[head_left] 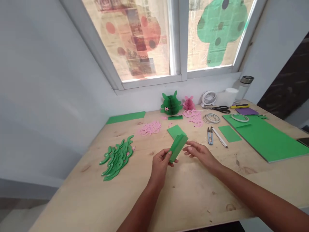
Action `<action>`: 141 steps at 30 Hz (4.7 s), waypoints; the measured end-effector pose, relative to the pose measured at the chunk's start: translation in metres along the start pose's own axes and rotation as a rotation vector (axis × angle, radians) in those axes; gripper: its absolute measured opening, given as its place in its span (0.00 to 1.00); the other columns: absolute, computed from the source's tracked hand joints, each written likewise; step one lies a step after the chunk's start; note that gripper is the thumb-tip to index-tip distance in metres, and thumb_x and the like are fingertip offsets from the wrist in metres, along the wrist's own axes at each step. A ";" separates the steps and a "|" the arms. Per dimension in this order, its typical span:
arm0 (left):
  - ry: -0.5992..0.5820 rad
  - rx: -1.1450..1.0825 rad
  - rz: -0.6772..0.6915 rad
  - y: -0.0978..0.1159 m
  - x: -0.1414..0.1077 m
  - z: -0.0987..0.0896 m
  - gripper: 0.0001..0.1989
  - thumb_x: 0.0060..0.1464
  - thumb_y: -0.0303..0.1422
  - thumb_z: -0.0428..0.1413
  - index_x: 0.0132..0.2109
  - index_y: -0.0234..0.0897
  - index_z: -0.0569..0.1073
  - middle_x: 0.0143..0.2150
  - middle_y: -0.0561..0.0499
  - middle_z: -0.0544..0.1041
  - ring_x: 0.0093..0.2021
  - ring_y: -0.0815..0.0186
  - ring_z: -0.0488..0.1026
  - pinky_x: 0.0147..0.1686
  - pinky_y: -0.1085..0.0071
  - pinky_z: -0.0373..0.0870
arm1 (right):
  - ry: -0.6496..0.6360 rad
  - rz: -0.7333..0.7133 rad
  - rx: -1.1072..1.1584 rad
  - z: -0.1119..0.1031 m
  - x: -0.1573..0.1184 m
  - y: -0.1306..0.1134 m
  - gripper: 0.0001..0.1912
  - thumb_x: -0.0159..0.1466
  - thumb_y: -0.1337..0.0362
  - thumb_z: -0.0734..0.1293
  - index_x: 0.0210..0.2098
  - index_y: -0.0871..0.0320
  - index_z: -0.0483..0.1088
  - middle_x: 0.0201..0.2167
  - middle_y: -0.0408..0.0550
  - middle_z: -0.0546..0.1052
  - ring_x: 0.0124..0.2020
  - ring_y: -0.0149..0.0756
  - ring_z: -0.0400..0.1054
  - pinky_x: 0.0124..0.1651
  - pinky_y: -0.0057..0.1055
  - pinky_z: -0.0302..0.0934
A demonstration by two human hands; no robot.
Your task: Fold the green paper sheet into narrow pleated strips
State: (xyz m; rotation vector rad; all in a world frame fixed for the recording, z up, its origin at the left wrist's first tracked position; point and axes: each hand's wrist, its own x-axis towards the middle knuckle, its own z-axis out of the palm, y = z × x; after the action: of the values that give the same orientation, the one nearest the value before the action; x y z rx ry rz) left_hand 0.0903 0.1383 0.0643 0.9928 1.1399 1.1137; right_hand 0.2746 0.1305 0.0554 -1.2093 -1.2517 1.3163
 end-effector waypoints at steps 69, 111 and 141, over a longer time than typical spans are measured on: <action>-0.249 0.805 0.427 -0.023 0.010 -0.001 0.14 0.57 0.31 0.46 0.45 0.40 0.75 0.29 0.51 0.76 0.34 0.63 0.74 0.35 0.71 0.68 | 0.231 -0.006 0.153 0.005 0.019 0.018 0.19 0.57 0.48 0.67 0.33 0.58 0.74 0.23 0.42 0.70 0.22 0.29 0.60 0.25 0.28 0.52; -0.327 0.174 -0.107 -0.015 0.019 -0.004 0.19 0.45 0.43 0.62 0.39 0.33 0.76 0.31 0.47 0.78 0.29 0.64 0.72 0.32 0.70 0.67 | 0.186 -0.074 0.038 0.003 0.016 0.018 0.18 0.59 0.52 0.66 0.19 0.57 0.68 0.17 0.41 0.67 0.21 0.30 0.58 0.27 0.29 0.52; -0.426 0.146 -0.202 -0.014 0.013 0.000 0.19 0.44 0.46 0.62 0.34 0.34 0.72 0.24 0.52 0.74 0.20 0.70 0.67 0.22 0.73 0.63 | 0.011 -0.004 0.139 0.013 0.011 0.020 0.16 0.54 0.51 0.70 0.30 0.58 0.74 0.20 0.42 0.72 0.22 0.29 0.64 0.26 0.28 0.59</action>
State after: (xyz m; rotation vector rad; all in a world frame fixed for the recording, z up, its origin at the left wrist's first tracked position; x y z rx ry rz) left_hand 0.0931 0.1488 0.0482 1.1353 0.9552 0.6246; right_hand 0.2609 0.1394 0.0350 -1.1142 -1.1353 1.3690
